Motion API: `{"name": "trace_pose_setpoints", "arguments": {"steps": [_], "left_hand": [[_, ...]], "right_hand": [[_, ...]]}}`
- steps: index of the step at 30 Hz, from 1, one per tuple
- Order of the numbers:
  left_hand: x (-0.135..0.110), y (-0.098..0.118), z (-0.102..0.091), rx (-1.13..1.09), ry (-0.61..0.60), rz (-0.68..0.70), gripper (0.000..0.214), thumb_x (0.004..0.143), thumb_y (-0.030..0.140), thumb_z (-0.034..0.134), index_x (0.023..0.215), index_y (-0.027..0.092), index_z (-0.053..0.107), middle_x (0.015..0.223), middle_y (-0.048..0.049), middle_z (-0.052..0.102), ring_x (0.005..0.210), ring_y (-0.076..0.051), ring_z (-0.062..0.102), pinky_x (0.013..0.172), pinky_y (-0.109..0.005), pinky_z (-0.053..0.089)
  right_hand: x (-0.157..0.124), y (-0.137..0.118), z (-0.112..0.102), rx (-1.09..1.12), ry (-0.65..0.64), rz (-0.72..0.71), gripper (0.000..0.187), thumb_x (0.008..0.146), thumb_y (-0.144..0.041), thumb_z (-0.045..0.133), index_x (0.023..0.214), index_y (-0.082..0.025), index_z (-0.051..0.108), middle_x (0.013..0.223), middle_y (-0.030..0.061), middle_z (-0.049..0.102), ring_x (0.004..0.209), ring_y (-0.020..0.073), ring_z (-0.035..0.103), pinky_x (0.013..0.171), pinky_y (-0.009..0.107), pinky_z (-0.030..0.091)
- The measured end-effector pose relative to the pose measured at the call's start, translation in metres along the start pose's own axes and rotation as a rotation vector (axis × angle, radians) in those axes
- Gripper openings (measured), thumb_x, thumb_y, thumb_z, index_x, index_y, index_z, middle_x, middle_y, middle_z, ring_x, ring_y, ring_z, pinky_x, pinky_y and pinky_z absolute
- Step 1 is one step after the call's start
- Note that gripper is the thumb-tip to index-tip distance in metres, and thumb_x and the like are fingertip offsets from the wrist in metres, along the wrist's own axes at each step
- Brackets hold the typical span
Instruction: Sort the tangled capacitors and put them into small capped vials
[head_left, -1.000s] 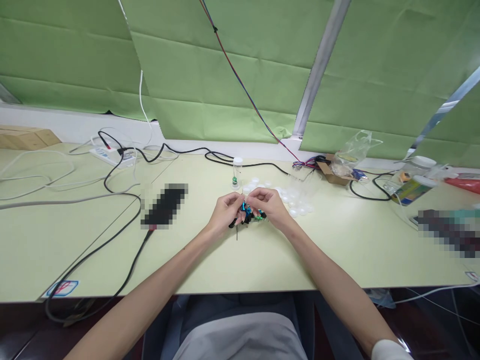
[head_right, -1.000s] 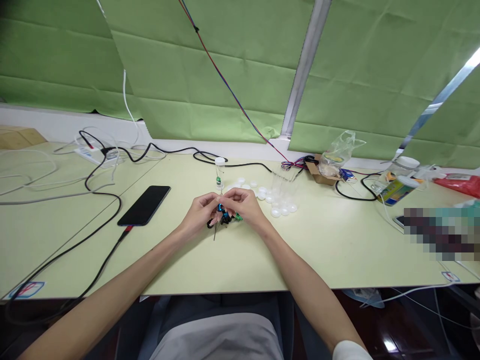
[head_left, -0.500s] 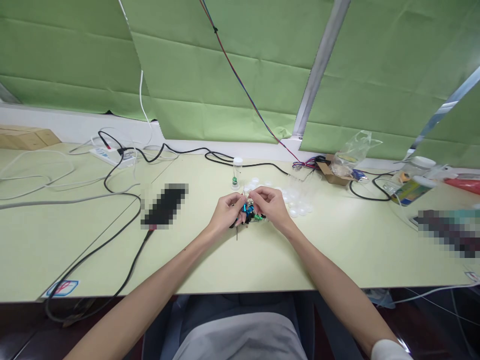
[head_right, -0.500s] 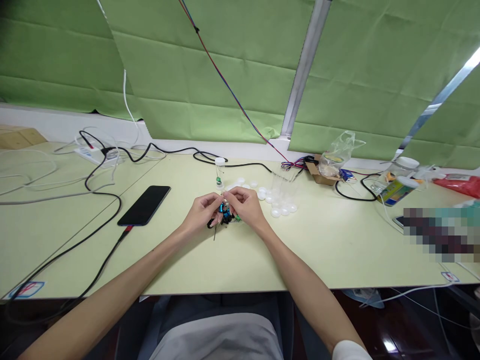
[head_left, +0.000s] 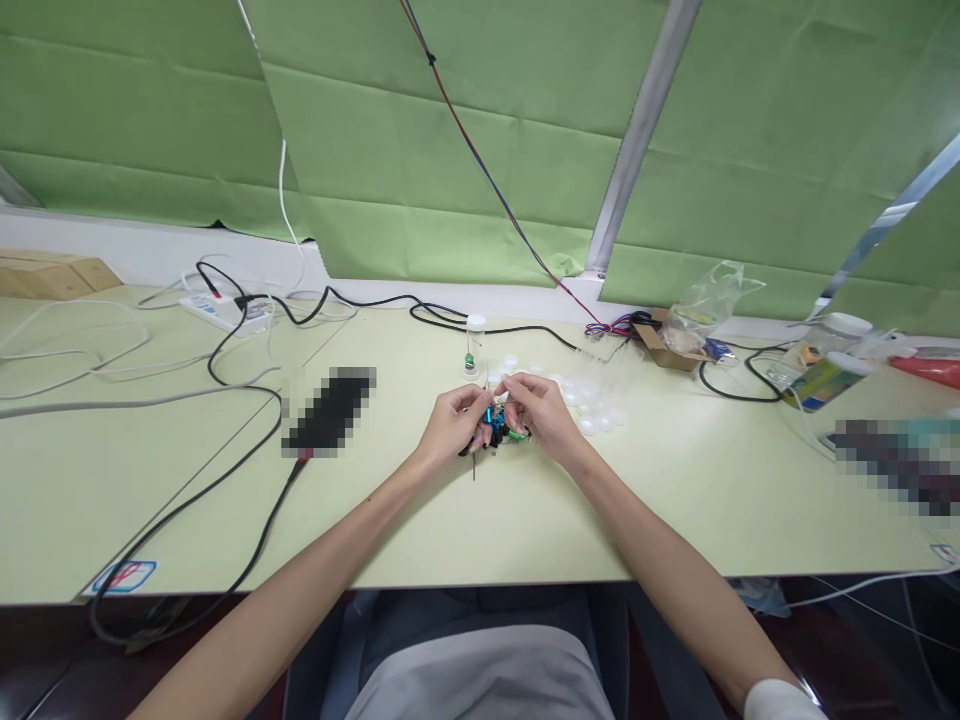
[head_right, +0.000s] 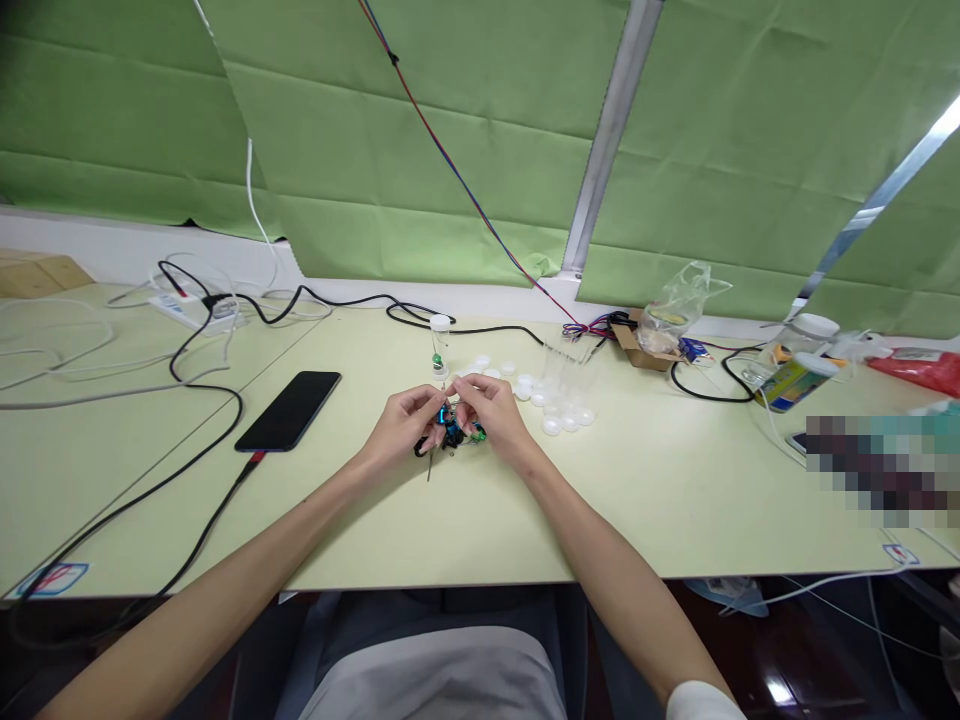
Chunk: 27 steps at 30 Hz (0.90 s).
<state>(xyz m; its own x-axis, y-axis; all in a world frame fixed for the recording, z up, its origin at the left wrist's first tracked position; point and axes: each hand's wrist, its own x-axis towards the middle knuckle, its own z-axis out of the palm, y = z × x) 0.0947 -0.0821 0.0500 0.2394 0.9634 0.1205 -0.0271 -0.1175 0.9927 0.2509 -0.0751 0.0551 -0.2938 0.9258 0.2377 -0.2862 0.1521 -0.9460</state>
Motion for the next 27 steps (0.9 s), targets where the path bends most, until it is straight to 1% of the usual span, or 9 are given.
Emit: {"name": "trace_pose_setpoints", "arguments": {"steps": [5, 11, 18, 22, 27], "left_hand": [[0.0003, 0.0003, -0.0005, -0.021, 0.003, -0.014, 0.032, 0.085, 0.047, 0.063, 0.076, 0.017, 0.056, 0.047, 0.0004, 0.057, 0.031, -0.007, 0.041, 0.038, -0.020, 0.030], [0.0012, -0.0007, -0.0013, -0.079, 0.000, -0.015, 0.031, 0.084, 0.047, 0.064, 0.078, 0.016, 0.059, 0.055, -0.0028, 0.063, 0.033, -0.007, 0.043, 0.037, -0.020, 0.030], [0.0019, -0.0011, -0.0025, -0.141, 0.011, -0.031, 0.032, 0.084, 0.047, 0.066, 0.076, 0.016, 0.059, 0.056, -0.0030, 0.062, 0.036, -0.007, 0.044, 0.038, -0.019, 0.030], [0.0023, -0.0026, -0.0033, -0.151, 0.008, -0.028, 0.032, 0.084, 0.047, 0.066, 0.076, 0.016, 0.060, 0.059, -0.0035, 0.063, 0.038, -0.007, 0.045, 0.038, -0.019, 0.030], [0.0016, -0.0011, -0.0027, -0.152, 0.012, -0.026, 0.034, 0.082, 0.048, 0.067, 0.076, 0.016, 0.060, 0.059, -0.0032, 0.062, 0.039, -0.007, 0.045, 0.037, -0.019, 0.030]], "right_hand": [[0.0002, -0.0006, 0.0004, 0.127, -0.032, 0.047, 0.027, 0.084, -0.044, 0.067, 0.084, -0.016, 0.065, 0.047, -0.0042, 0.058, 0.035, 0.0074, 0.045, 0.037, 0.019, 0.033], [0.0000, -0.0016, 0.0001, 0.230, -0.083, 0.082, 0.023, 0.083, -0.039, 0.070, 0.086, -0.017, 0.065, 0.055, -0.0024, 0.062, 0.041, 0.0084, 0.052, 0.040, 0.019, 0.037], [-0.0017, -0.0044, 0.0022, 0.270, -0.142, 0.101, 0.021, 0.082, -0.035, 0.071, 0.090, -0.015, 0.069, 0.064, -0.0006, 0.063, 0.049, 0.0077, 0.054, 0.046, 0.020, 0.043], [-0.0022, -0.0046, 0.0023, 0.273, -0.176, 0.085, 0.022, 0.084, -0.034, 0.070, 0.093, -0.014, 0.071, 0.068, 0.0006, 0.064, 0.054, 0.0079, 0.056, 0.051, 0.020, 0.045], [-0.0004, -0.0047, -0.0017, 0.261, -0.195, 0.099, 0.025, 0.086, -0.036, 0.067, 0.096, -0.013, 0.072, 0.074, 0.0028, 0.064, 0.061, 0.0094, 0.058, 0.055, 0.021, 0.048]]}}
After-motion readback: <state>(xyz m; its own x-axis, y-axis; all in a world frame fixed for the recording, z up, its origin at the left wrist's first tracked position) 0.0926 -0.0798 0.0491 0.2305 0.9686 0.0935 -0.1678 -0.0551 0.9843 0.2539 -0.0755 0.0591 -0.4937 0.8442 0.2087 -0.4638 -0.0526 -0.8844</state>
